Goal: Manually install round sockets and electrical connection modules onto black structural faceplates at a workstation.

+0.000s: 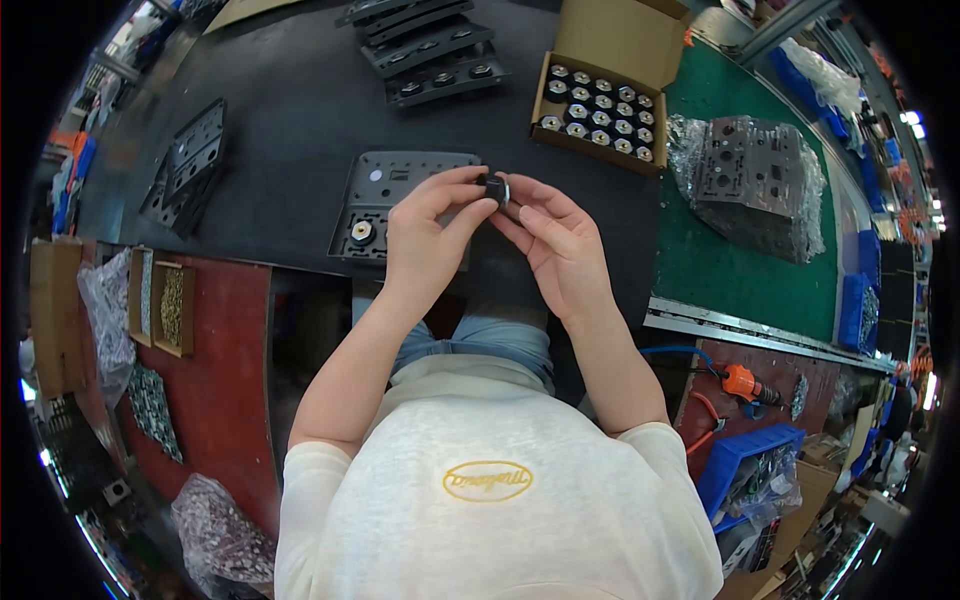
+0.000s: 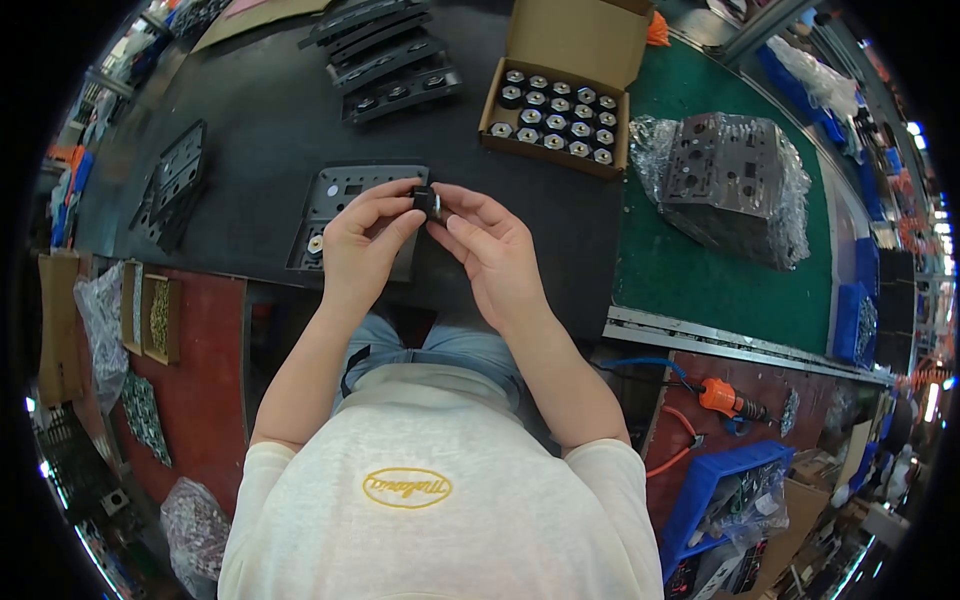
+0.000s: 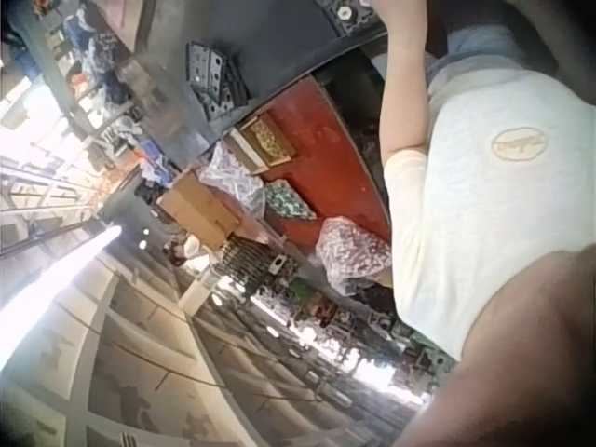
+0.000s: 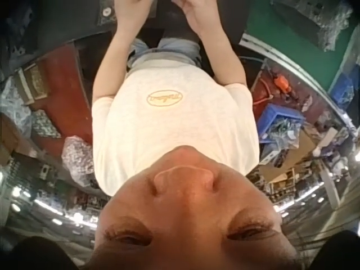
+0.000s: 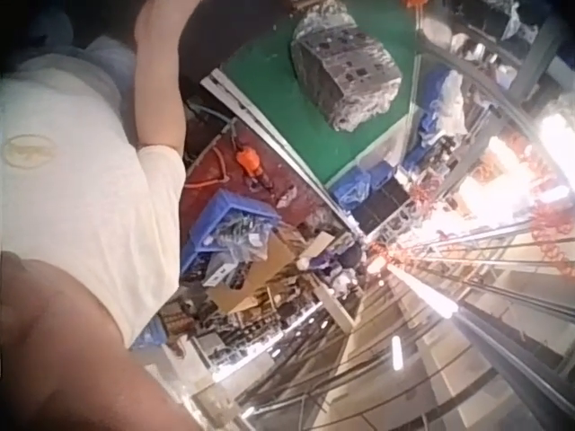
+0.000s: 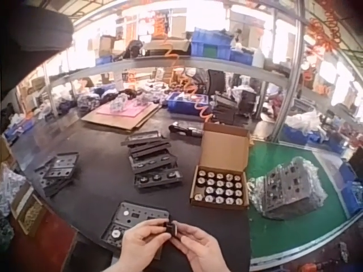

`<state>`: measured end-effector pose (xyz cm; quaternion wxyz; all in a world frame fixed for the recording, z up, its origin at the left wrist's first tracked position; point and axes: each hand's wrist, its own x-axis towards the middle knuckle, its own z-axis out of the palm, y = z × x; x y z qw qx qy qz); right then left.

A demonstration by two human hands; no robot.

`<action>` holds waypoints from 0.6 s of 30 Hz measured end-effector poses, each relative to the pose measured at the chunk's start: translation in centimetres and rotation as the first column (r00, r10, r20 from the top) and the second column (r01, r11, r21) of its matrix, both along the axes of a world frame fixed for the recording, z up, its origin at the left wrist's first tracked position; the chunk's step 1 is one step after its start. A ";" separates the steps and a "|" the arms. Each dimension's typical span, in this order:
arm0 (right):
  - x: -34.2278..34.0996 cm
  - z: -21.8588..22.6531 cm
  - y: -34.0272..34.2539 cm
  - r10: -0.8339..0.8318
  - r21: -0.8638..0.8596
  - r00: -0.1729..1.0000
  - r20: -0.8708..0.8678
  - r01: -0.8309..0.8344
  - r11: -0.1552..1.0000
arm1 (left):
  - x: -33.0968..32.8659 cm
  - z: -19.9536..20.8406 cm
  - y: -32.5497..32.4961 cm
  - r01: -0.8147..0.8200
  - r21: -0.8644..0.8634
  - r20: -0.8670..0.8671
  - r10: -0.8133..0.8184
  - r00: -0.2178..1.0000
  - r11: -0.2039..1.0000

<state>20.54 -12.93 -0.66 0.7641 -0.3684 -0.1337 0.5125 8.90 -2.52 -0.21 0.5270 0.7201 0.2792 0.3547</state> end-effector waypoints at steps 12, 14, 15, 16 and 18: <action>0.4 -1.4 0.9 -0.020 -0.132 1.000 -0.020 0.017 0.991 | 0.3 -0.5 0.1 0.073 0.314 -0.121 -0.036 0.992 0.947; 0.6 -2.0 1.1 -0.012 -0.141 1.000 -0.007 0.011 0.990 | -0.1 -0.5 0.5 0.048 0.310 -0.103 -0.017 0.995 0.949; 0.7 -2.1 1.2 -0.009 -0.147 1.000 0.006 0.010 0.989 | -0.3 -0.4 0.7 0.028 0.309 -0.086 -0.001 0.996 0.951; 0.9 -2.1 1.2 -0.004 -0.154 1.000 0.006 0.005 0.988 | -0.7 0.0 1.2 0.001 0.294 -0.070 0.021 0.997 0.956; 1.3 -2.0 1.1 -0.013 -0.196 1.000 -0.020 0.009 0.981 | -2.1 0.7 2.2 -0.048 0.104 -0.023 0.050 0.998 0.993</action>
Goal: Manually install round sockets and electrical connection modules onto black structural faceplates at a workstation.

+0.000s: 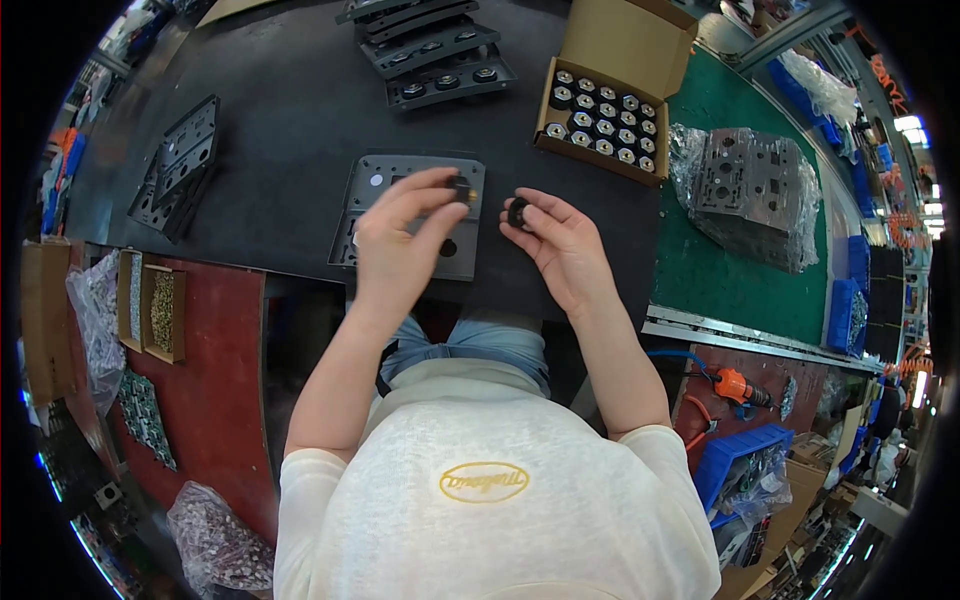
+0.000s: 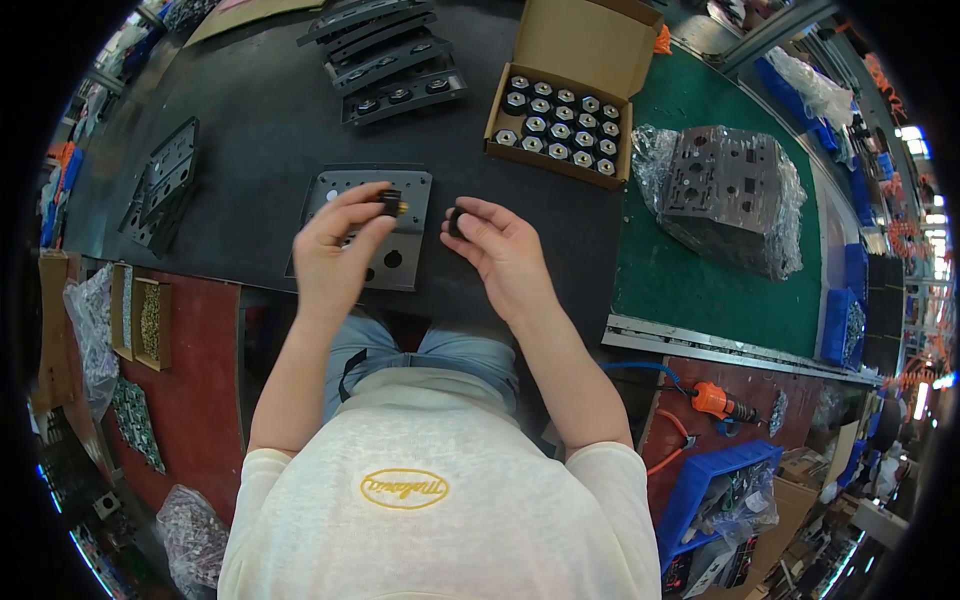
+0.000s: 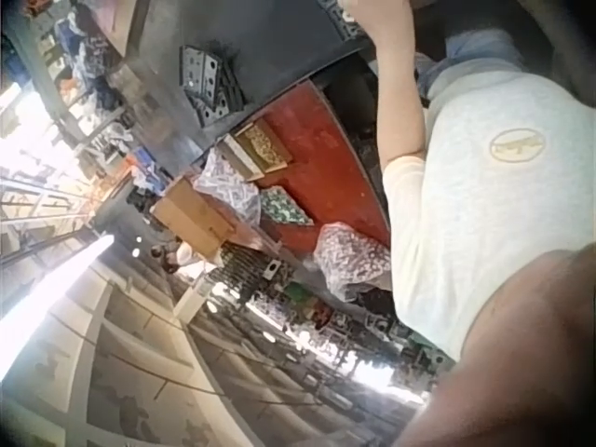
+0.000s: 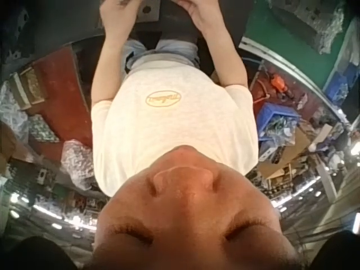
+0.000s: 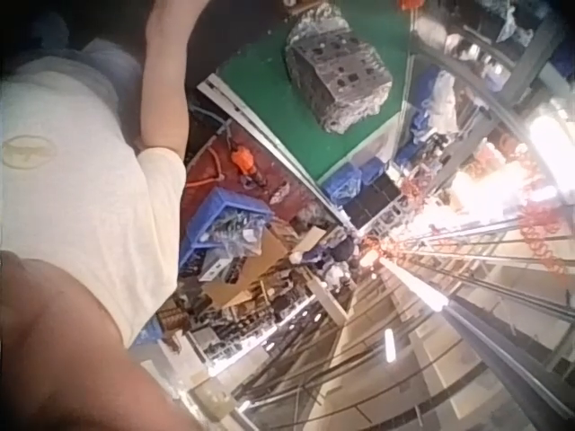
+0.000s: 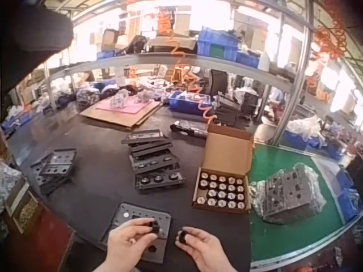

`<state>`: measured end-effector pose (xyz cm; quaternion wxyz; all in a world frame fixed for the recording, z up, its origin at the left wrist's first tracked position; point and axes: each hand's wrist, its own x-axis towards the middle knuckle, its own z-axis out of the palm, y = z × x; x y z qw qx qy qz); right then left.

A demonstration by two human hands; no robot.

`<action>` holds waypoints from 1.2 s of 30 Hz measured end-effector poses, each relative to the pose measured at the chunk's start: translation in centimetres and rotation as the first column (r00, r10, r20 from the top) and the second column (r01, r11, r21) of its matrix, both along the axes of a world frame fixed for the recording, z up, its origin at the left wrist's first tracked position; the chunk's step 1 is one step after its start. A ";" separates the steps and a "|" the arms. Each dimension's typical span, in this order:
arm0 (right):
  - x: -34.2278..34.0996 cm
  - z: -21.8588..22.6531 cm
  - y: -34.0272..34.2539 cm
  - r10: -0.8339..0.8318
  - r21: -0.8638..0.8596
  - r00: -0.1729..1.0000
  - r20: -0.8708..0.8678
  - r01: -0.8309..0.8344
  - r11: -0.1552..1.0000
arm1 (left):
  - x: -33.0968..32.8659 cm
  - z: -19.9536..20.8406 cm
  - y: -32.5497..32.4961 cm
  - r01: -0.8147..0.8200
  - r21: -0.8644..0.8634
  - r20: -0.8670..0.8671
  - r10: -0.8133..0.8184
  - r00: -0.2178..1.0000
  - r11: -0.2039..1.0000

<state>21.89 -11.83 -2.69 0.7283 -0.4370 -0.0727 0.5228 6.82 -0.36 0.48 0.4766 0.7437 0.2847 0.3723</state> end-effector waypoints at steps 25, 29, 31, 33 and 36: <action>-7.3 1.7 -1.6 0.163 -0.097 0.138 0.977 -0.390 0.916 | -11.4 -6.0 -3.0 0.275 -0.957 0.289 0.203 0.936 0.092; -7.2 1.5 -1.8 0.033 -0.004 0.060 0.998 -0.431 0.902 | -10.7 -6.3 -2.8 0.382 -0.923 0.360 0.250 0.899 -0.044; -6.8 1.5 -1.8 0.012 -0.002 0.021 1.000 -0.421 0.907 | -9.9 -5.8 -2.9 0.259 -0.963 0.231 0.261 0.937 -0.077; -6.5 1.6 -1.8 -0.003 0.002 -0.001 1.000 -0.422 0.907 | -9.5 -5.7 -2.9 0.321 -0.945 0.295 0.258 0.920 -0.061; -6.2 1.8 -1.7 -0.016 -0.001 -0.037 0.999 -0.417 0.909 | -8.8 -5.7 -2.8 0.322 -0.943 0.295 0.239 0.925 -0.084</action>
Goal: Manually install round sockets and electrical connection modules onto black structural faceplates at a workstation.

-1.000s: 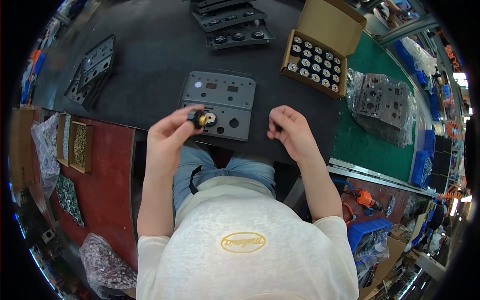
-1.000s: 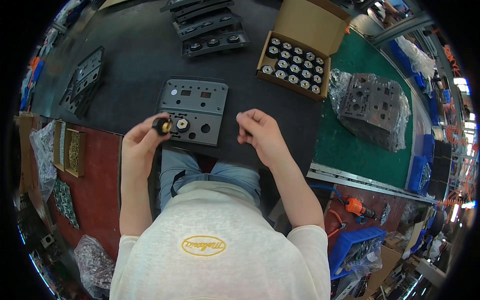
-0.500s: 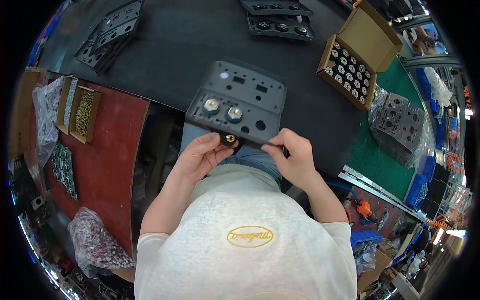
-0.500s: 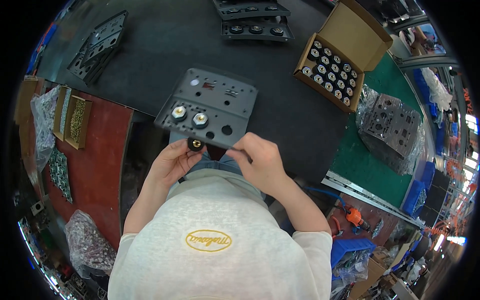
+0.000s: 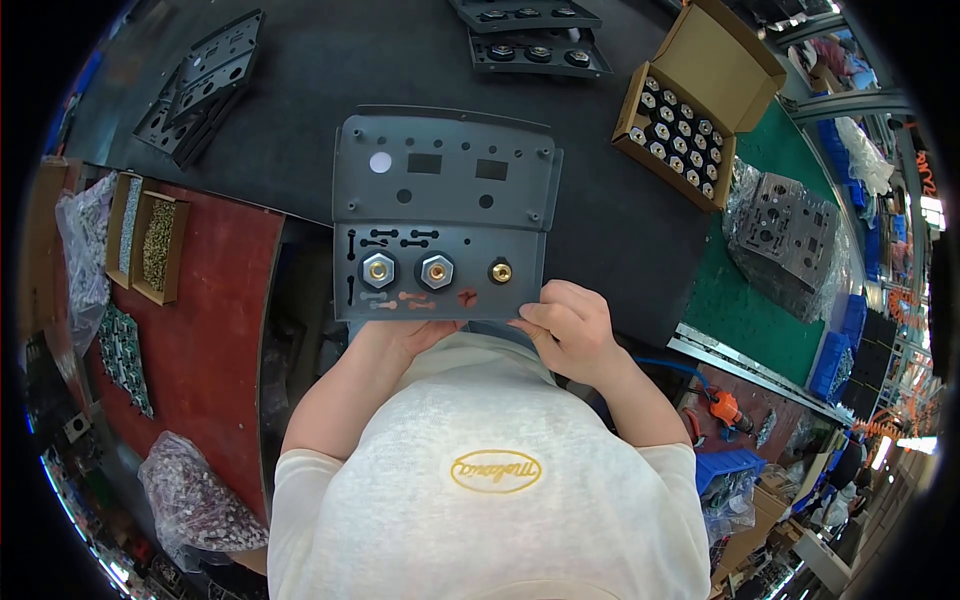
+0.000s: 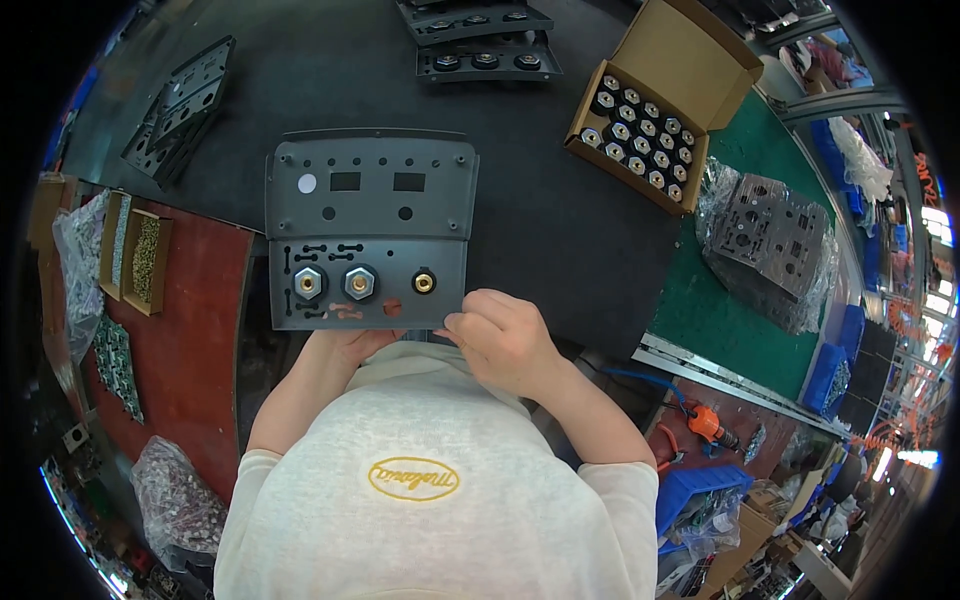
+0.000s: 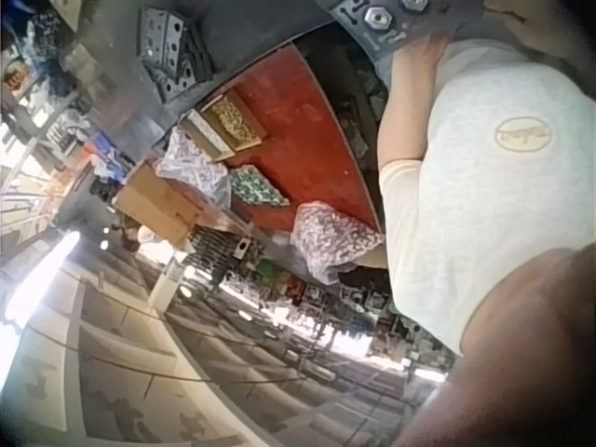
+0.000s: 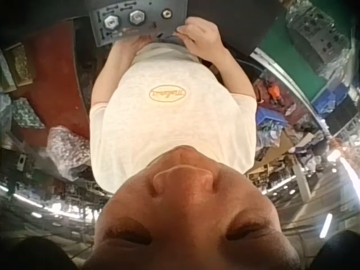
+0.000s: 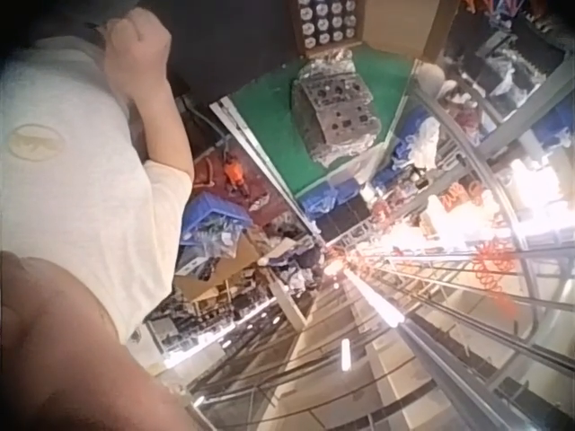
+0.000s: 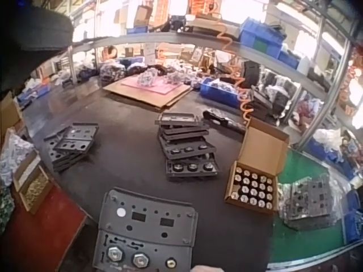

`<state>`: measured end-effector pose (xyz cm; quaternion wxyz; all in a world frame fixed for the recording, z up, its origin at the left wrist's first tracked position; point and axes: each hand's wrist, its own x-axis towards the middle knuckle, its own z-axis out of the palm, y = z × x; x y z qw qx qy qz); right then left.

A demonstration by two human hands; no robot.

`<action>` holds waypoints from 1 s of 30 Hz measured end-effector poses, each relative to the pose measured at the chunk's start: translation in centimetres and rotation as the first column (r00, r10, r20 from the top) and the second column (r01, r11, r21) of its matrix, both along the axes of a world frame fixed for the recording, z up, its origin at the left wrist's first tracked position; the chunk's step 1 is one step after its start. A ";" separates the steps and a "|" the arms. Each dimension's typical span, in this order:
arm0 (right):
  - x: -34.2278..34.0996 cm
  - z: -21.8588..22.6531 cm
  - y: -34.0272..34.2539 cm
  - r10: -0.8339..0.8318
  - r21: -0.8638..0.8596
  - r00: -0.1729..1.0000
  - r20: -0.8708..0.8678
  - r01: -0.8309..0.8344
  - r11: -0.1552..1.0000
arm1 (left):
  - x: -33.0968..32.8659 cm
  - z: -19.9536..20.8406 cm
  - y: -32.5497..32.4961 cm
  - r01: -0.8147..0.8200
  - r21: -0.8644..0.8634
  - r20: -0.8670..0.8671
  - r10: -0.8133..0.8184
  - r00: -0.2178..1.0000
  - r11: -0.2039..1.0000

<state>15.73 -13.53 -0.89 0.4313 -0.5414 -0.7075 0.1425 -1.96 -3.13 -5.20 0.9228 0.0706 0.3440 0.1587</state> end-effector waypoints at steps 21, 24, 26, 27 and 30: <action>3.8 -0.1 2.2 -0.186 -0.468 0.947 -0.261 0.044 0.883 | 4.8 2.0 0.0 -0.057 0.245 0.038 0.049 0.998 0.968; 7.1 0.1 3.2 -0.416 -0.569 0.829 -0.372 0.150 0.808 | 5.7 1.9 0.1 -0.101 0.273 0.042 0.093 0.995 0.957; 8.8 0.0 4.0 -0.572 -0.694 0.730 -0.374 0.189 0.694 | 6.0 1.8 0.1 -0.118 0.282 0.066 0.103 0.992 0.952; 9.3 -0.4 4.2 -0.614 -0.718 0.567 -0.549 0.055 0.694 | 6.0 1.6 0.0 -0.129 0.289 0.055 0.118 0.992 0.949; 10.0 -0.3 4.5 -0.594 -0.664 0.322 -0.737 -0.177 0.727 | 6.0 1.3 0.1 -0.150 0.306 0.042 0.144 0.989 0.940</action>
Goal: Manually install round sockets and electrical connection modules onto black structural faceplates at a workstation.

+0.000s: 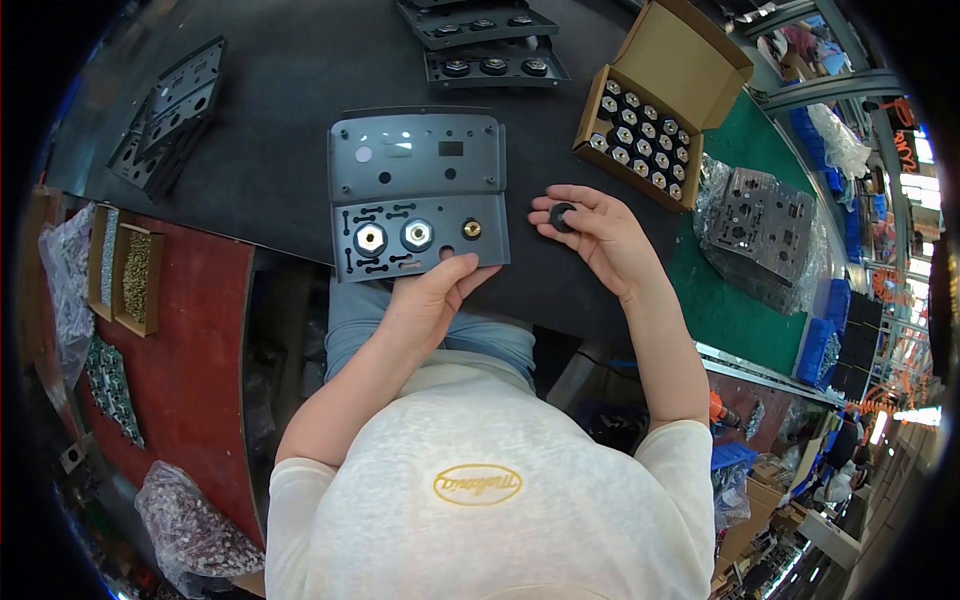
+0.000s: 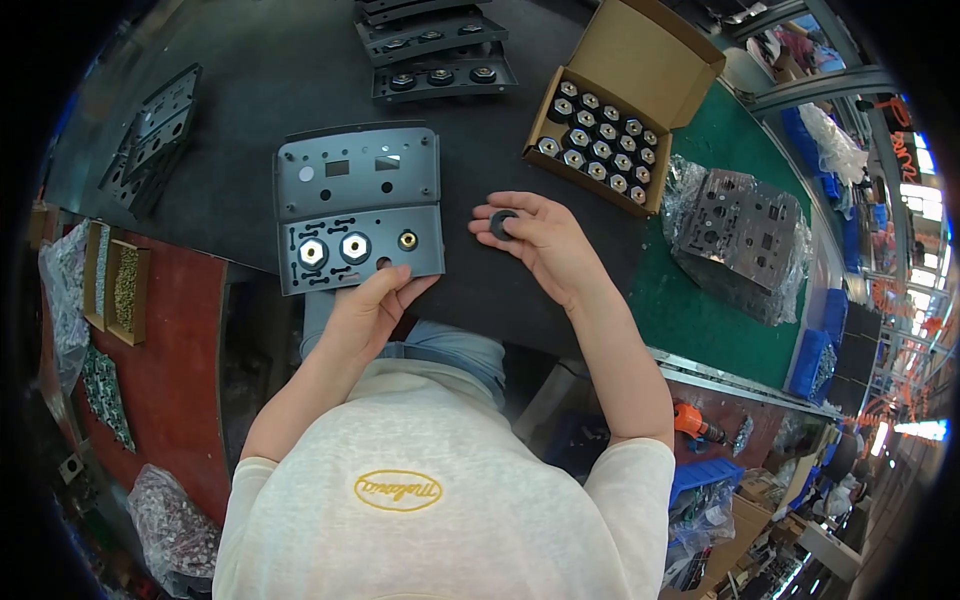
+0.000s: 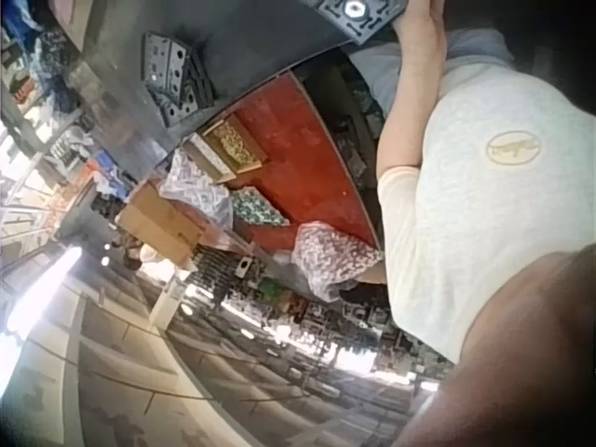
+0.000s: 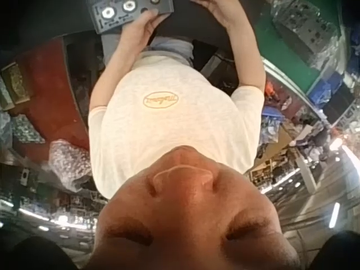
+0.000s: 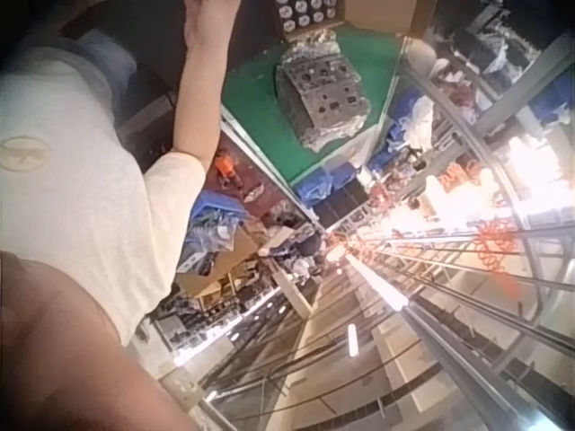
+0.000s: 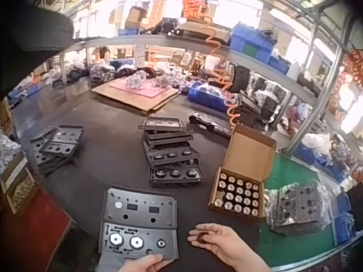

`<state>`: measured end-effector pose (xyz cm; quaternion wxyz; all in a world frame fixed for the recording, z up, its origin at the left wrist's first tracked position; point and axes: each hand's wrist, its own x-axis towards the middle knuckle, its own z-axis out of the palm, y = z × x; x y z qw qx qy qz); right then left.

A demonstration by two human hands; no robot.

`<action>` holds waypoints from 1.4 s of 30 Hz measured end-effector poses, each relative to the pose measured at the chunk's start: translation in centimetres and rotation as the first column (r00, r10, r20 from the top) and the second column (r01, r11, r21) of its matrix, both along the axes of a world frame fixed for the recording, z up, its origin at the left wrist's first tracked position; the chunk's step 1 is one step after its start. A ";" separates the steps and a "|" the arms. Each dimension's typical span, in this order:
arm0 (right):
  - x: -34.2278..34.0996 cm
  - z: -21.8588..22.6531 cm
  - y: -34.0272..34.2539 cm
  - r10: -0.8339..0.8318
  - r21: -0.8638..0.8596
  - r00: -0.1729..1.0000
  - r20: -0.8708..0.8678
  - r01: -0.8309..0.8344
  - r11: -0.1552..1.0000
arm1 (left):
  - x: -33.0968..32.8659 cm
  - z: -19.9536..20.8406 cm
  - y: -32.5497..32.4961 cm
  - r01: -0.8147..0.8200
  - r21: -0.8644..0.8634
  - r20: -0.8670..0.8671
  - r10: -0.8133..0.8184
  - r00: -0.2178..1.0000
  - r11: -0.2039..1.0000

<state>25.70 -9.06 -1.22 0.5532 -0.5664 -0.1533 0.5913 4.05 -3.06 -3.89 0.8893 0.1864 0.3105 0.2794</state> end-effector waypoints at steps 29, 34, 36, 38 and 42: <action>-4.8 4.0 3.3 0.377 -0.184 0.392 0.839 -0.447 0.875 | 0.0 -0.4 -0.3 0.011 0.050 -0.047 -0.009 0.999 0.999; -5.1 2.7 1.2 0.168 -0.121 0.033 0.985 -0.560 0.819 | 0.2 -0.9 -0.6 0.041 0.070 -0.005 -0.041 0.999 0.997; -5.0 1.9 0.8 0.131 -0.103 0.005 0.991 -0.582 0.807 | -0.4 -3.3 -1.2 0.064 0.062 -0.006 -0.064 0.998 0.996; -5.2 1.6 1.0 0.219 -0.182 -0.004 0.976 -0.572 0.800 | -1.1 -3.7 -1.0 0.064 0.027 -0.157 -0.060 0.986 0.998; -5.8 0.5 2.0 0.152 -0.065 0.134 0.979 -0.505 0.861 | -1.2 -4.2 0.0 0.070 0.160 -0.141 -0.047 0.989 0.985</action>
